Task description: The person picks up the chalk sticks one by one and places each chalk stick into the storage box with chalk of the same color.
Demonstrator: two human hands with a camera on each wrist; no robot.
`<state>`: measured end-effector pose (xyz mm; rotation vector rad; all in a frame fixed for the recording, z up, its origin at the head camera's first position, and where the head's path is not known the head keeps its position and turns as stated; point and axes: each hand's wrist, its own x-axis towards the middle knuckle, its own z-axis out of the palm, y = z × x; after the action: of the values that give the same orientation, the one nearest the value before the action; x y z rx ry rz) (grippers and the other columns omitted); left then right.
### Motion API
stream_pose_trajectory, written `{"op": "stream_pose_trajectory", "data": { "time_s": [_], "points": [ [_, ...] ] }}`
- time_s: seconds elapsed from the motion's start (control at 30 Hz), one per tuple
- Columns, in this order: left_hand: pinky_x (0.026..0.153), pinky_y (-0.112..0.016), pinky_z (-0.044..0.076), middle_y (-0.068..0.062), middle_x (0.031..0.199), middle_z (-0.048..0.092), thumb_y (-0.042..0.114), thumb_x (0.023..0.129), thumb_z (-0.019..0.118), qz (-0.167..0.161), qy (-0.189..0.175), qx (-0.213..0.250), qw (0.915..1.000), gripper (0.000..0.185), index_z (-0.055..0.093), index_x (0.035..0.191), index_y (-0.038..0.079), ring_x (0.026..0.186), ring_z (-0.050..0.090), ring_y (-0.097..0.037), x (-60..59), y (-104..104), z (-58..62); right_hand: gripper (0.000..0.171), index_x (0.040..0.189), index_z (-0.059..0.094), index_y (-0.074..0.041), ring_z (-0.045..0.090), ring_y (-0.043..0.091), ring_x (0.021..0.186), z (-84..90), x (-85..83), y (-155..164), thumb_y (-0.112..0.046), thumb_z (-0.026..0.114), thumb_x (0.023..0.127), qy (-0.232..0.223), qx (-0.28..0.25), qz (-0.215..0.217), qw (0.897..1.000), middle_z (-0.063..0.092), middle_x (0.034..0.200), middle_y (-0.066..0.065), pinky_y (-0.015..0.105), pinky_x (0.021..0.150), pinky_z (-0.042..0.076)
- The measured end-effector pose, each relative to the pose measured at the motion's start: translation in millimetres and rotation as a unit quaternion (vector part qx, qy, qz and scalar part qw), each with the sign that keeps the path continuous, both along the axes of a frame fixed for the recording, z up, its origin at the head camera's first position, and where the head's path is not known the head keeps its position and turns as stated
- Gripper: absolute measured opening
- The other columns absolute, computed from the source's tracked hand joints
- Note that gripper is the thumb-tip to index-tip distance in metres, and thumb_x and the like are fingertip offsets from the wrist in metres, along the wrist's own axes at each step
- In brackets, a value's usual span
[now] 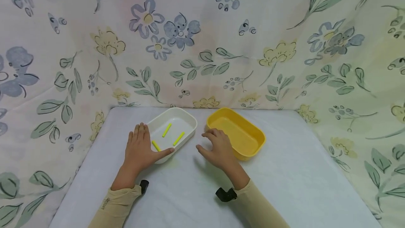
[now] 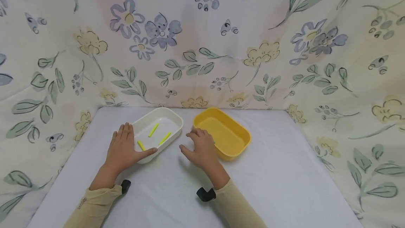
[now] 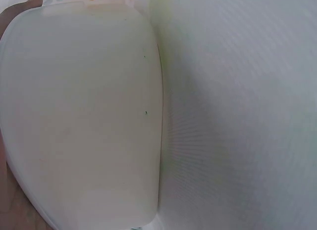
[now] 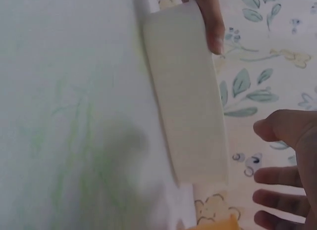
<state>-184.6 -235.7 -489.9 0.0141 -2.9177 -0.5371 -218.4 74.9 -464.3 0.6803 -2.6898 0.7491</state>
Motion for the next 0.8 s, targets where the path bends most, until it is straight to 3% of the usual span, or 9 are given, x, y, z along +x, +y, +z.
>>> {"op": "stream_pose_trajectory", "data": {
  "time_s": [0.4, 0.57, 0.8],
  "points": [
    [0.131, -0.066, 0.006, -0.033, 0.174, 0.010, 0.100, 0.070, 0.060, -0.002, -0.003, 0.009, 1.0000, 0.155, 0.012, 0.164, -0.013, 0.164, 0.008, -0.050, 1.2, -1, 2.8, 0.043, 0.122, 0.076, -0.015, 0.062, 0.029, 0.122, -8.0, 18.3, 40, -0.041, 0.084, 0.089, 0.070, 0.005, 0.036, 0.997, 0.069, 0.125, 0.004, 0.052, 0.102, 0.052],
    [0.131, -0.067, 0.008, -0.034, 0.173, 0.012, 0.097, 0.069, 0.065, -0.006, 0.010, 0.023, 0.9997, 0.155, 0.011, 0.165, -0.011, 0.163, 0.010, -0.052, 1.9, -4, 1.7, 0.043, 0.124, 0.076, -0.016, 0.059, 0.029, 0.126, -9.9, 25.7, 58, -0.039, 0.084, 0.089, 0.066, 0.006, 0.066, 0.996, 0.068, 0.130, 0.007, 0.053, 0.106, 0.049],
    [0.131, -0.066, 0.009, -0.031, 0.174, 0.015, 0.097, 0.066, 0.067, -0.008, 0.025, 0.034, 0.9991, 0.155, 0.009, 0.168, -0.004, 0.163, 0.010, -0.050, 3.3, -9, 2.6, 0.040, 0.122, 0.077, -0.014, 0.061, 0.032, 0.125, -7.7, 31.9, 82, -0.036, 0.086, 0.089, 0.070, 0.006, 0.052, 0.996, 0.068, 0.132, 0.009, 0.057, 0.103, 0.050]
  ]
}}
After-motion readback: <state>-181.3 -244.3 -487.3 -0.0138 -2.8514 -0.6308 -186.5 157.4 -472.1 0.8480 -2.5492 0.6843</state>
